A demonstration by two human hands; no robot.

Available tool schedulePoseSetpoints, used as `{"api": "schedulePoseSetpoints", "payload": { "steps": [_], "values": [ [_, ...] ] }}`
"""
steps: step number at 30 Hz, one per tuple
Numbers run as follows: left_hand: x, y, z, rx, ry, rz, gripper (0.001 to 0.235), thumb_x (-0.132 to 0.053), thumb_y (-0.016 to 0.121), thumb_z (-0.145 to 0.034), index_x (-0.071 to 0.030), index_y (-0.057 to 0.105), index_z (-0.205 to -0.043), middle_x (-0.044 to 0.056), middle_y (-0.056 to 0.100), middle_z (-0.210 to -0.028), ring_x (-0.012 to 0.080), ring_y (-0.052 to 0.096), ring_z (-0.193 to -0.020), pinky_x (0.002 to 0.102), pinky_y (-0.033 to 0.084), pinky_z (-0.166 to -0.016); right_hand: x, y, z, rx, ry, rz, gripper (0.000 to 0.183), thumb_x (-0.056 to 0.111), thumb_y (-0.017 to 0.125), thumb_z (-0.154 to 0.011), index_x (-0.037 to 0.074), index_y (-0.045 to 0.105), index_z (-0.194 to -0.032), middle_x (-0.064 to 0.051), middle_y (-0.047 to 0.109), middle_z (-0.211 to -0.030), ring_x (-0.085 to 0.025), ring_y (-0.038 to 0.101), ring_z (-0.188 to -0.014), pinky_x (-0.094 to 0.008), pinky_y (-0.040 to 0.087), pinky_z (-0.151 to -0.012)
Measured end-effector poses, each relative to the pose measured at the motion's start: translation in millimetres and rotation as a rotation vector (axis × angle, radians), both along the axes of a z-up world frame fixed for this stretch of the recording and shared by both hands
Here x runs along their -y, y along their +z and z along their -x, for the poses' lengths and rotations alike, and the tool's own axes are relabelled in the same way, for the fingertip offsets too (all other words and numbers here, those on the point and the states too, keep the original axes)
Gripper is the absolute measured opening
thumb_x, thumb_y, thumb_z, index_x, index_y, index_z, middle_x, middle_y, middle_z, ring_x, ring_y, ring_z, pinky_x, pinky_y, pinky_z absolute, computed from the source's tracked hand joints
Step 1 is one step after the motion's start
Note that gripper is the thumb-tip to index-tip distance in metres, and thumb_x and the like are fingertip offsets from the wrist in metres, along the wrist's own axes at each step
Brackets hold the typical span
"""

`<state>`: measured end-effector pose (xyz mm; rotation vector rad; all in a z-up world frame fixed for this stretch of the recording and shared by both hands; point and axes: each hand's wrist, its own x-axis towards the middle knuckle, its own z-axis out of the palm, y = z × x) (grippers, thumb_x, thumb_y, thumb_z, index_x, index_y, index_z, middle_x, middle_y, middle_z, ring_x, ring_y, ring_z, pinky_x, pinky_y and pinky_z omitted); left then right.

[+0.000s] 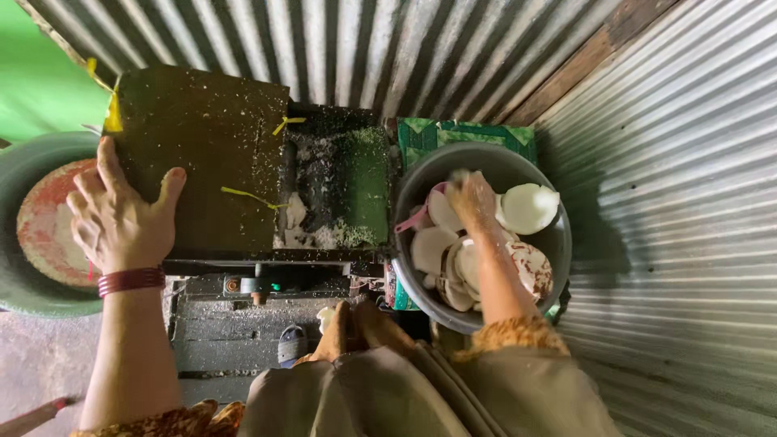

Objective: The person grates coconut pieces using a manual grater. They hold each piece with their right hand and rub it against the grater surface while steadying the grater with their left hand. Grated coconut falls into a bowl below, and used shells are placed in a separate bowl.

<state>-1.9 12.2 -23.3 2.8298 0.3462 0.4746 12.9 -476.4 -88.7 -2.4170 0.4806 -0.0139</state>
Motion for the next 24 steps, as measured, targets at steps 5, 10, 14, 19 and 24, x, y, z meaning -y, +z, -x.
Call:
{"api": "schedulePoseSetpoints", "payload": {
  "steps": [5, 10, 14, 19, 24],
  "values": [
    [3.8, 7.3, -1.7, 0.008, 0.003, 0.016, 0.09, -0.066, 0.075, -0.099, -0.011, 0.042, -0.162, 0.025, 0.054, -0.136, 0.048, 0.051, -0.121, 0.061, 0.043, -0.094, -5.1, -34.3, 11.3, -0.26, 0.058, 0.008, 0.022, 0.018, 0.068, -0.098, 0.002, 0.063, -0.112, -0.014, 0.069, -0.122, -0.024, 0.066, -0.109, -0.037, 0.056, -0.097],
    [8.8, 15.9, 2.2, 0.008, -0.002, 0.063, 0.089, -0.065, 0.074, -0.098, -0.013, 0.041, -0.163, 0.023, 0.054, -0.138, 0.0466, 0.049, -0.126, 0.061, 0.042, -0.099, -29.4, -52.5, 20.0, -0.199, 0.034, -0.037, 0.03, 0.022, 0.065, -0.1, 0.001, 0.061, -0.122, -0.014, 0.066, -0.131, -0.023, 0.063, -0.118, -0.035, 0.053, -0.103],
    [12.1, 22.4, 0.9, 0.032, 0.023, 0.069, 0.091, -0.064, 0.075, -0.093, -0.015, 0.043, -0.162, 0.023, 0.053, -0.135, 0.0472, 0.046, -0.125, 0.063, 0.04, -0.097, -20.1, -31.5, 8.4, -0.044, -0.008, -0.145, 0.037, 0.025, 0.062, -0.102, 0.0, 0.06, -0.13, -0.014, 0.064, -0.138, -0.023, 0.061, -0.125, -0.034, 0.05, -0.108],
    [13.6, 27.2, -1.7, 0.012, 0.047, 0.099, 0.091, -0.064, 0.074, -0.09, -0.014, 0.043, -0.159, 0.022, 0.055, -0.129, 0.0447, 0.051, -0.12, 0.061, 0.043, -0.093, -0.2, 26.4, 9.0, 0.356, -0.059, -0.463, 0.045, 0.028, 0.058, -0.104, 0.0, 0.058, -0.139, -0.014, 0.061, -0.147, -0.022, 0.058, -0.134, -0.033, 0.046, -0.114],
    [12.2, 24.2, 0.0, 0.027, 0.028, 0.077, 0.09, -0.066, 0.072, -0.092, -0.013, 0.044, -0.158, 0.022, 0.057, -0.126, 0.0444, 0.055, -0.116, 0.056, 0.047, -0.089, -25.8, 75.3, -3.0, 0.524, 0.128, -0.831, 0.053, 0.03, 0.059, -0.104, -0.001, 0.058, -0.147, -0.014, 0.059, -0.153, -0.022, 0.056, -0.141, -0.032, 0.044, -0.118]
  ]
}}
